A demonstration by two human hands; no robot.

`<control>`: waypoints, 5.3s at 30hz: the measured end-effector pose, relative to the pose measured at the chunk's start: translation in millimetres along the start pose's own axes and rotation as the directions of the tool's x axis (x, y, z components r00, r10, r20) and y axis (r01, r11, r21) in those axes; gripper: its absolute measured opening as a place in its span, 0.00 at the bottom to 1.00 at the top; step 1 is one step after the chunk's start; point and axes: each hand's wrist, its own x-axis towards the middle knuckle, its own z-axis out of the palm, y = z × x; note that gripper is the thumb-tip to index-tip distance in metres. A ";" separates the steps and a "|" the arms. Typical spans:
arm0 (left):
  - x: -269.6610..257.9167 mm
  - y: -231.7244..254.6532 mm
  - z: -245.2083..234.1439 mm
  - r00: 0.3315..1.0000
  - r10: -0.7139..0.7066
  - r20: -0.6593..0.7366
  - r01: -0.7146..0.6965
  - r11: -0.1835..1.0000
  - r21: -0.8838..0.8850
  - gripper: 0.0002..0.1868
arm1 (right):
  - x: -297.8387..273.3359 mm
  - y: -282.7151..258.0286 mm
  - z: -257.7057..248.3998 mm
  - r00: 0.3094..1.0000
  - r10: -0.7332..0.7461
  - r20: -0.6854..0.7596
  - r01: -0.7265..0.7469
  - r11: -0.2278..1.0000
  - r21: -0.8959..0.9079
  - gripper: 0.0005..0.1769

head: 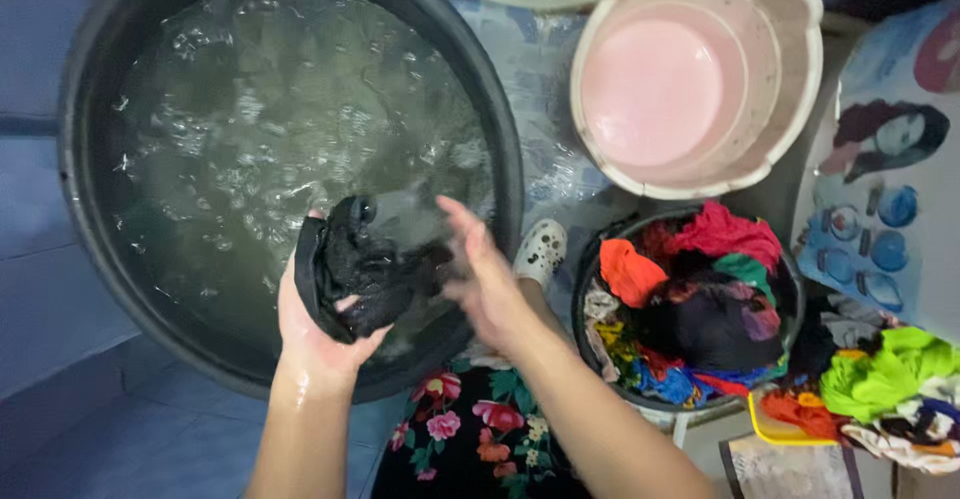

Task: The person hand-washes multiple garments in a large black basin filled with water, scrubbing and rinsing each item before transferring it to a smaller basket. The person then empties the basin into a toilet and refills it with fresh water from a hose.

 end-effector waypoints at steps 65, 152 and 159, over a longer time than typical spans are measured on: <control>120.8 -171.3 14.7 0.918 0.311 0.247 -0.165 -0.266 0.950 0.46 | 106.2 -29.6 -34.6 0.799 -0.485 -0.356 -0.292 0.206 -0.934 0.27; -194.9 -79.8 -246.6 0.649 0.271 -0.711 0.309 0.760 0.571 0.38 | -17.5 -89.7 -98.4 0.896 0.194 -0.399 -0.290 -0.424 -0.858 0.37; -211.8 -71.3 -233.0 0.670 0.270 -0.692 0.321 0.734 0.598 0.37 | -25.7 -93.4 -87.4 0.856 0.198 -0.477 -0.409 -0.306 -0.860 0.38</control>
